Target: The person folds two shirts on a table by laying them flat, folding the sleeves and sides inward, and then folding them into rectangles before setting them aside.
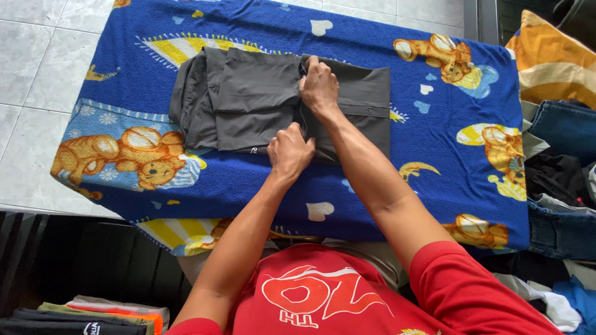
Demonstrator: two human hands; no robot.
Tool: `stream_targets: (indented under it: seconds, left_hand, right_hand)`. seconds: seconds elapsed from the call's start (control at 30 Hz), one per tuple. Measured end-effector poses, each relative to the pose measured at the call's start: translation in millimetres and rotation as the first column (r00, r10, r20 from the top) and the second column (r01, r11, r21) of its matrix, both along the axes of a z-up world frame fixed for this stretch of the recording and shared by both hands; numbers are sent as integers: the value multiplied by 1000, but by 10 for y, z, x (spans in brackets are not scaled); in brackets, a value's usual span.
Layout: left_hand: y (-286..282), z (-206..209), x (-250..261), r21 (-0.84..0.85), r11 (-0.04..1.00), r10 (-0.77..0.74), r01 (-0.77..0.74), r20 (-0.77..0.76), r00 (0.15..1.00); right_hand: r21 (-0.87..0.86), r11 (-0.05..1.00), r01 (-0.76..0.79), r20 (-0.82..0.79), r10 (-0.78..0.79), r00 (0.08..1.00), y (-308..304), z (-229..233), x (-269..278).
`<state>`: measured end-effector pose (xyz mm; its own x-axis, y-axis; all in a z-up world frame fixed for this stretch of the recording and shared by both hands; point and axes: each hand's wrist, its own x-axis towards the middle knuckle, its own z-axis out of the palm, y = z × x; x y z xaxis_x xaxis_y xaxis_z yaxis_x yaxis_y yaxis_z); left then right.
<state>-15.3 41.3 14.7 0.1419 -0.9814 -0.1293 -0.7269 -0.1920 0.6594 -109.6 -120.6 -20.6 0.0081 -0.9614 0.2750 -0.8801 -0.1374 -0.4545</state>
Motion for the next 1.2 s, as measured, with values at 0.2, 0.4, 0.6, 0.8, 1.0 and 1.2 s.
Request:
stream_targets:
  seconds: [0.2, 0.4, 0.6, 0.8, 1.0, 1.2]
  left_hand:
    - [55, -19, 64, -84, 996, -19, 28, 111, 994]
    - [139, 126, 109, -49, 998, -32, 40, 156, 987]
    - [-11, 48, -218, -226, 931, -204, 287, 330, 922]
    - [-957, -628, -461, -501, 596, -304, 627, 582, 754]
    - [-956, -449, -330, -246, 881, -250, 405, 484, 838]
    - [-1128, -496, -510, -375, 809, -208, 452, 537, 818]
  right_hand:
    - [24, 1000, -5, 231, -1, 973, 273, 219, -303]
    - [-331, 939, -94, -241, 12, 970, 560, 8, -1073]
    - [-88, 949, 304, 83, -297, 951, 762, 115, -1300]
    - [-94, 965, 246, -113, -256, 960, 853, -137, -1371]
    - [177, 931, 318, -186, -286, 940, 741, -313, -1508]
    - [155, 949, 275, 80, -289, 954, 761, -242, -1555]
